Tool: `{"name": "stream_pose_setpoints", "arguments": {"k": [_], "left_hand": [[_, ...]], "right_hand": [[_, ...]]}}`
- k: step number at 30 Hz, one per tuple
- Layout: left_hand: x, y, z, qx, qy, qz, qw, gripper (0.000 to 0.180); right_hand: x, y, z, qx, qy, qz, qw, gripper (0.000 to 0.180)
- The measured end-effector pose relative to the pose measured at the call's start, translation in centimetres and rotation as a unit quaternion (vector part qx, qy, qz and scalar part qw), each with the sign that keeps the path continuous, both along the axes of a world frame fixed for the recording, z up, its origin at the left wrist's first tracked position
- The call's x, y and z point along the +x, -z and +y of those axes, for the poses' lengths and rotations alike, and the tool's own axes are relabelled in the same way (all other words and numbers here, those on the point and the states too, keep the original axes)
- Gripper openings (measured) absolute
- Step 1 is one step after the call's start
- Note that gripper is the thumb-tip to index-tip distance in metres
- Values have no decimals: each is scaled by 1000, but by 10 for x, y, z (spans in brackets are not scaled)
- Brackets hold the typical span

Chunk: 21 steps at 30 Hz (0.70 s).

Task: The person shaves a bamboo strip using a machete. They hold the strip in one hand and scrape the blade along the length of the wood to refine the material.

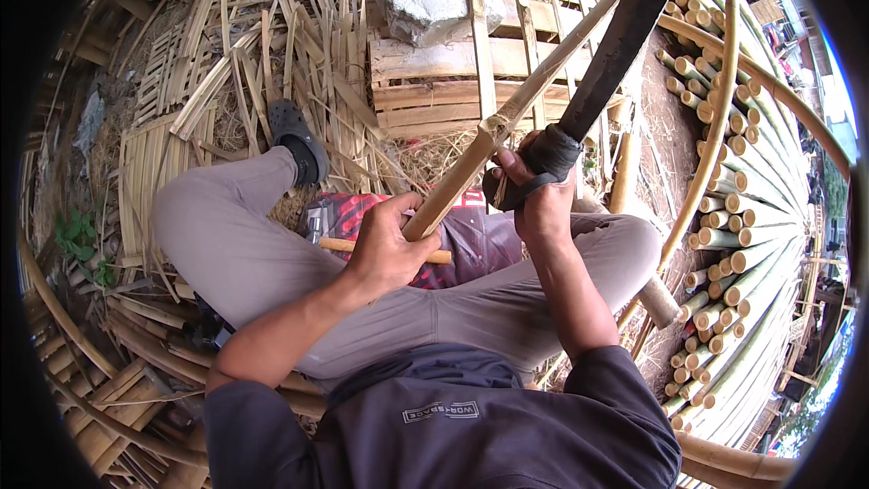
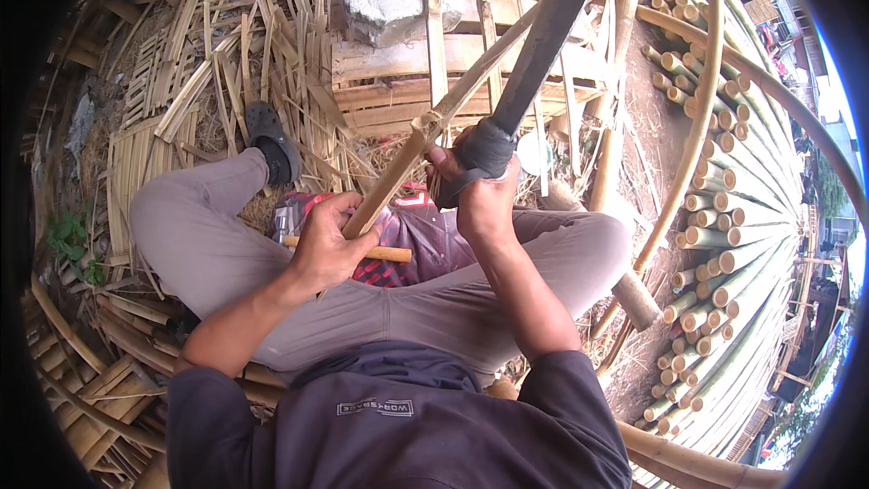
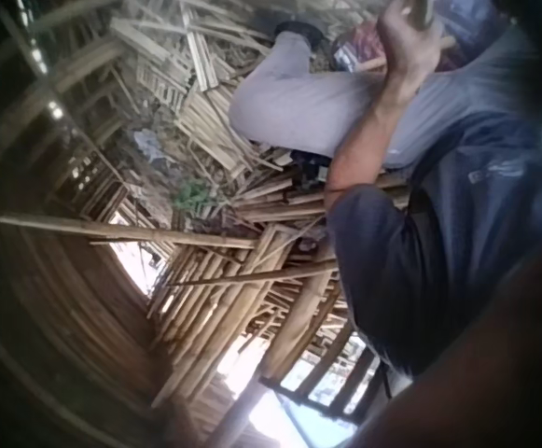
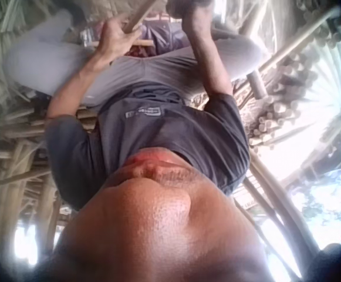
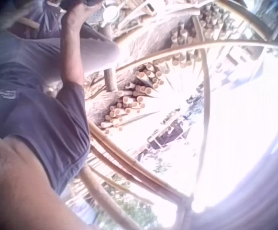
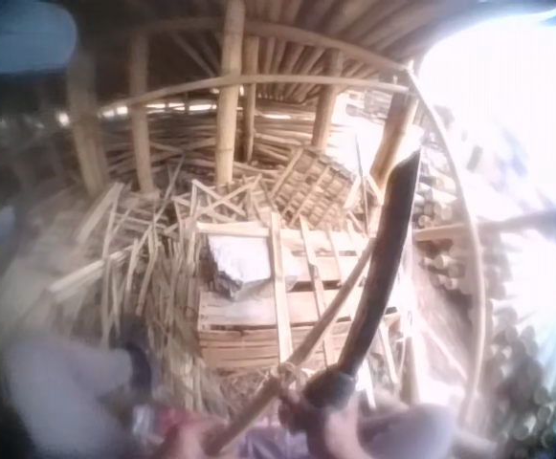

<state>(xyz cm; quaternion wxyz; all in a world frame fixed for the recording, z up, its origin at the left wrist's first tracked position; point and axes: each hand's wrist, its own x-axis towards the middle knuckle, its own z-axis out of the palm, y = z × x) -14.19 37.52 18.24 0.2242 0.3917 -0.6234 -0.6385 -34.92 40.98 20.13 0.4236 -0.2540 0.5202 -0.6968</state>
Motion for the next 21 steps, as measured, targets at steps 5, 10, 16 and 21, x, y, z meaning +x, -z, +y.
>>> {"name": "stream_pose_setpoints", "arguments": {"k": [5, 10, 16, 21], "left_hand": [[0, 6, 5, -19, -4, 14, 1000, 13], [0, -10, -7, -87, 10, 4, 996, 16], [4, -29, -16, -115, 93, 1, 989, 31], [2, -21, -15, 260, 193, 122, 938, 28]], "right_hand": [[5, -2, 5, -30, 14, -79, 996, 28], [3, -25, 11, -38, 34, -44, 998, 26], [-17, -29, 15, -13, 24, 16, 1000, 27], [-22, -23, 18, -17, -38, 121, 992, 27]]}}
